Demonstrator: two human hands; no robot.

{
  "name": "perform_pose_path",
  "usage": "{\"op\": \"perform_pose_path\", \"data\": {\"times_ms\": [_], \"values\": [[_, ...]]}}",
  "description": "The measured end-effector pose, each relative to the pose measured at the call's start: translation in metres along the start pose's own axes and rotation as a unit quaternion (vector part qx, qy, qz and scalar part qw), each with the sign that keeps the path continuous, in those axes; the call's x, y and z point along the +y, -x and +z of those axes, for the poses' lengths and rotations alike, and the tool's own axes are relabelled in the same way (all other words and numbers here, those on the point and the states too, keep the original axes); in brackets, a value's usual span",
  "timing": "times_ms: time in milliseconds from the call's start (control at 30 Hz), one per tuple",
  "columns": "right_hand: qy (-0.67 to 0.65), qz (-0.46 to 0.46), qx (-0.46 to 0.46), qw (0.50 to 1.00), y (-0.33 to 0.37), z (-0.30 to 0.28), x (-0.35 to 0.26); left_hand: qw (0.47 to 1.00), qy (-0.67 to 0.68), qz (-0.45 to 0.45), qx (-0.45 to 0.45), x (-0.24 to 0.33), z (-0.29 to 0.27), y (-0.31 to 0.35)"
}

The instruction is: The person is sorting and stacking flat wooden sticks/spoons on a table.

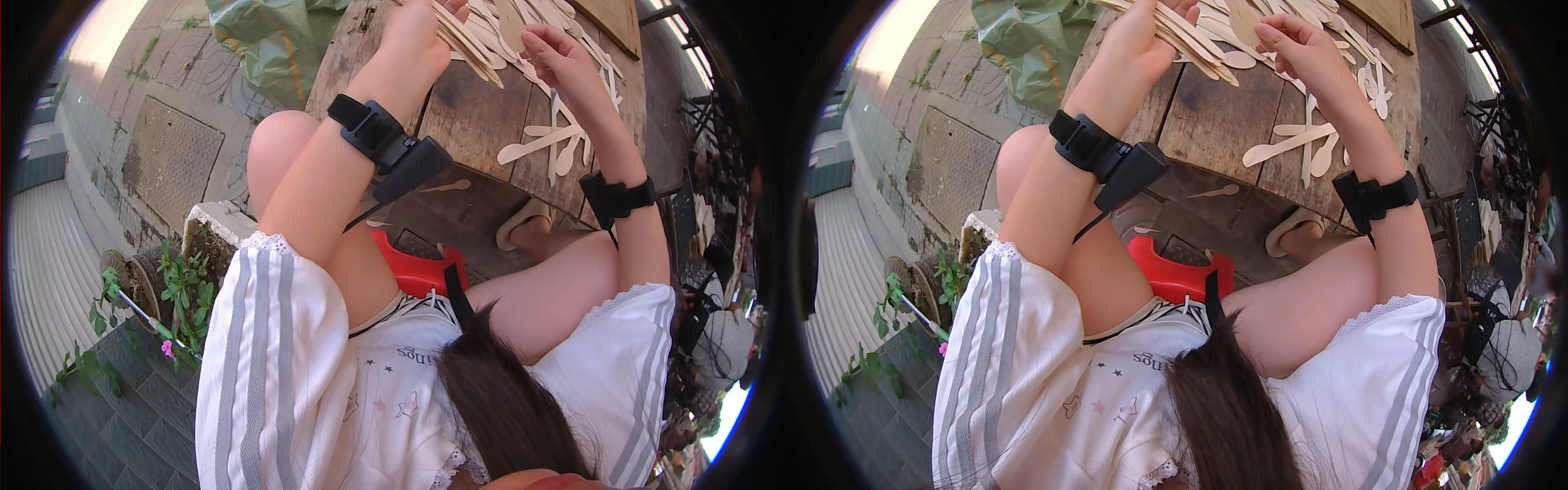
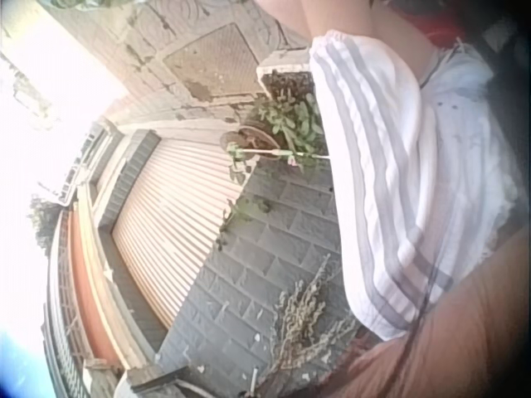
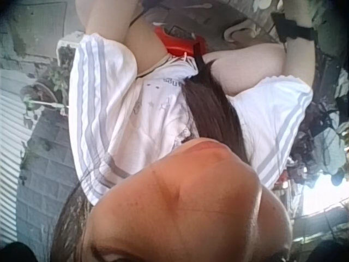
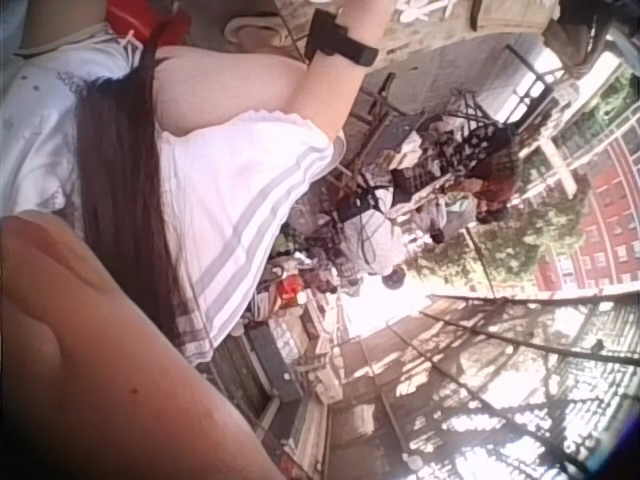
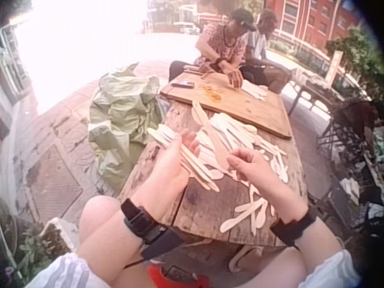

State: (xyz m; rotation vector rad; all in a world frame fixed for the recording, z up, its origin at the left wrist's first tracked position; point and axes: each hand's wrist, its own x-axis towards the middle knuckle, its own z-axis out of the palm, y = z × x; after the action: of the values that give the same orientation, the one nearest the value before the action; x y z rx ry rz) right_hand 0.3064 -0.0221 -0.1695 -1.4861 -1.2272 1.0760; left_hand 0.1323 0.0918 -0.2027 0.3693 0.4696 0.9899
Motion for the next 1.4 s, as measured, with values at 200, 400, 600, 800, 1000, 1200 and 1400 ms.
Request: {"op": "perform_pose_path", "data": {"times_ms": [200,400,600,800,1000,1200,1400], "values": [[0.015,-0.001,0.010,1.000,0.007,0.012,-0.001,0.997,-0.012,-0.060,-0.051,-0.006,0.014,0.011],[0.035,0.037,-0.024,0.998,0.011,0.020,-0.005,0.987,-0.048,-0.131,-0.085,-0.003,0.019,0.026],[-0.057,0.111,-0.097,0.987,0.008,0.028,0.010,0.996,-0.034,-0.060,-0.054,-0.017,0.013,0.018],[-0.046,0.086,-0.012,0.995,0.007,0.031,0.005,0.999,-0.022,-0.025,-0.021,-0.021,0.006,0.011],[0.333,-0.233,0.054,0.912,0.001,0.027,0.024,0.995,0.040,-0.059,-0.064,-0.020,-0.007,0.000],[0.468,-0.308,0.113,0.821,-0.001,0.022,0.018,0.994,0.036,-0.096,-0.038,-0.017,-0.004,0.007],[0.439,-0.237,0.202,0.843,0.008,-0.004,-0.016,0.997,-0.017,-0.068,0.023,-0.007,0.013,0.015]]}}
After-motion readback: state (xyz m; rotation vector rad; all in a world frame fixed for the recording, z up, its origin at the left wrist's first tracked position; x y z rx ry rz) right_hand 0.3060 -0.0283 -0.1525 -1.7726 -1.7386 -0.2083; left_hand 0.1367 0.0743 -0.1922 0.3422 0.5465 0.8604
